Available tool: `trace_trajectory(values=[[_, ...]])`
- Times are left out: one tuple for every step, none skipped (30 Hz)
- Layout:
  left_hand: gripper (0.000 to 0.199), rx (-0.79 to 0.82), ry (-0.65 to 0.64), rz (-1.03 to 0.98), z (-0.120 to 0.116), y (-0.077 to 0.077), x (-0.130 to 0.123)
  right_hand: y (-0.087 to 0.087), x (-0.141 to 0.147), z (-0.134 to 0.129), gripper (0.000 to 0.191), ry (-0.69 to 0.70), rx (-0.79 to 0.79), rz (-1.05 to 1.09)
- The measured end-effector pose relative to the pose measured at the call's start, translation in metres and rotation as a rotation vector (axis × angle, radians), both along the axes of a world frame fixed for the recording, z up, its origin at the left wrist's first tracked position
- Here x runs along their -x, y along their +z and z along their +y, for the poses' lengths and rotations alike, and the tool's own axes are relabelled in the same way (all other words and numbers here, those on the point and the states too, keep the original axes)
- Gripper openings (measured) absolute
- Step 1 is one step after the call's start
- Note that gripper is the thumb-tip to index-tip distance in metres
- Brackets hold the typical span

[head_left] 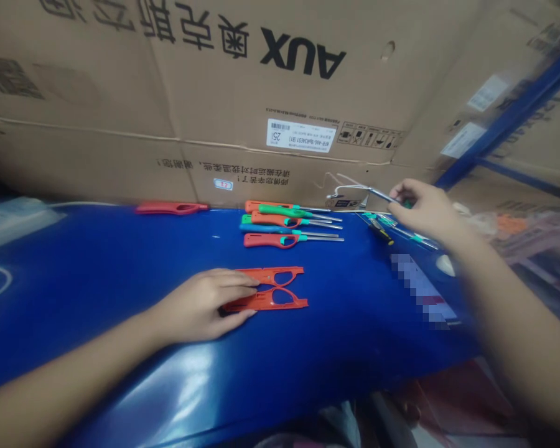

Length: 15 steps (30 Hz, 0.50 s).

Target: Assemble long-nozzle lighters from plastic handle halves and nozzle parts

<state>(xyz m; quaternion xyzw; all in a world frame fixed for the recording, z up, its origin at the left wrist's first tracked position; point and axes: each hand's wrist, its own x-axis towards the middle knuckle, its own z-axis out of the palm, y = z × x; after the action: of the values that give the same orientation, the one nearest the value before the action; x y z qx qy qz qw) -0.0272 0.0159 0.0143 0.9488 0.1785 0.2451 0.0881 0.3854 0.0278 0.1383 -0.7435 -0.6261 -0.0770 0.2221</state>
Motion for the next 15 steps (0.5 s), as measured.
trace_trajectory(values=[[0.030,-0.020,-0.001,0.019,0.000,0.002,0.002,-0.001,0.013,-0.003,0.011,0.096,-0.001,0.077],[0.030,-0.040,-0.004,0.042,0.000,0.005,0.003,-0.004,0.026,-0.007,0.011,0.206,-0.004,0.150],[0.030,-0.058,-0.010,0.068,0.000,0.009,0.005,-0.008,0.040,-0.011,0.012,0.325,-0.005,0.206],[0.029,-0.069,-0.014,0.090,-0.001,0.013,0.006,-0.012,0.052,-0.015,0.012,0.427,-0.012,0.254],[0.029,-0.068,-0.011,0.101,-0.003,0.017,0.007,-0.017,0.065,-0.020,0.012,0.509,-0.010,0.303],[0.029,-0.050,0.005,0.094,-0.005,0.022,0.007,-0.022,0.076,-0.025,0.013,0.561,0.012,0.321],[0.030,-0.013,0.044,0.063,-0.008,0.026,0.007,-0.027,0.086,-0.030,0.015,0.604,0.042,0.334],[0.030,0.045,0.104,0.009,-0.011,0.030,0.006,-0.032,0.095,-0.035,0.019,0.657,0.089,0.364],[0.028,0.129,0.183,-0.067,-0.013,0.033,0.004,-0.037,0.102,-0.039,0.021,0.711,0.121,0.388],[0.024,0.221,0.271,-0.148,-0.015,0.036,0.002,-0.042,0.107,-0.043,0.023,0.758,0.143,0.399],[0.022,0.332,0.330,-0.201,-0.017,0.037,-0.001,-0.046,0.111,-0.046,0.024,0.799,0.162,0.401],[0.023,0.456,0.358,-0.242,-0.018,0.037,-0.003,-0.051,0.113,-0.047,0.024,0.830,0.168,0.399],[0.025,0.596,0.362,-0.277,-0.018,0.036,-0.005,-0.055,0.113,-0.047,0.023,0.849,0.167,0.394],[0.026,0.745,0.345,-0.304,-0.018,0.035,-0.006,-0.059,0.112,-0.046,0.022,0.861,0.159,0.388],[0.027,0.893,0.324,-0.338,-0.017,0.033,-0.008,-0.064,0.111,-0.045,0.021,0.867,0.147,0.385]])
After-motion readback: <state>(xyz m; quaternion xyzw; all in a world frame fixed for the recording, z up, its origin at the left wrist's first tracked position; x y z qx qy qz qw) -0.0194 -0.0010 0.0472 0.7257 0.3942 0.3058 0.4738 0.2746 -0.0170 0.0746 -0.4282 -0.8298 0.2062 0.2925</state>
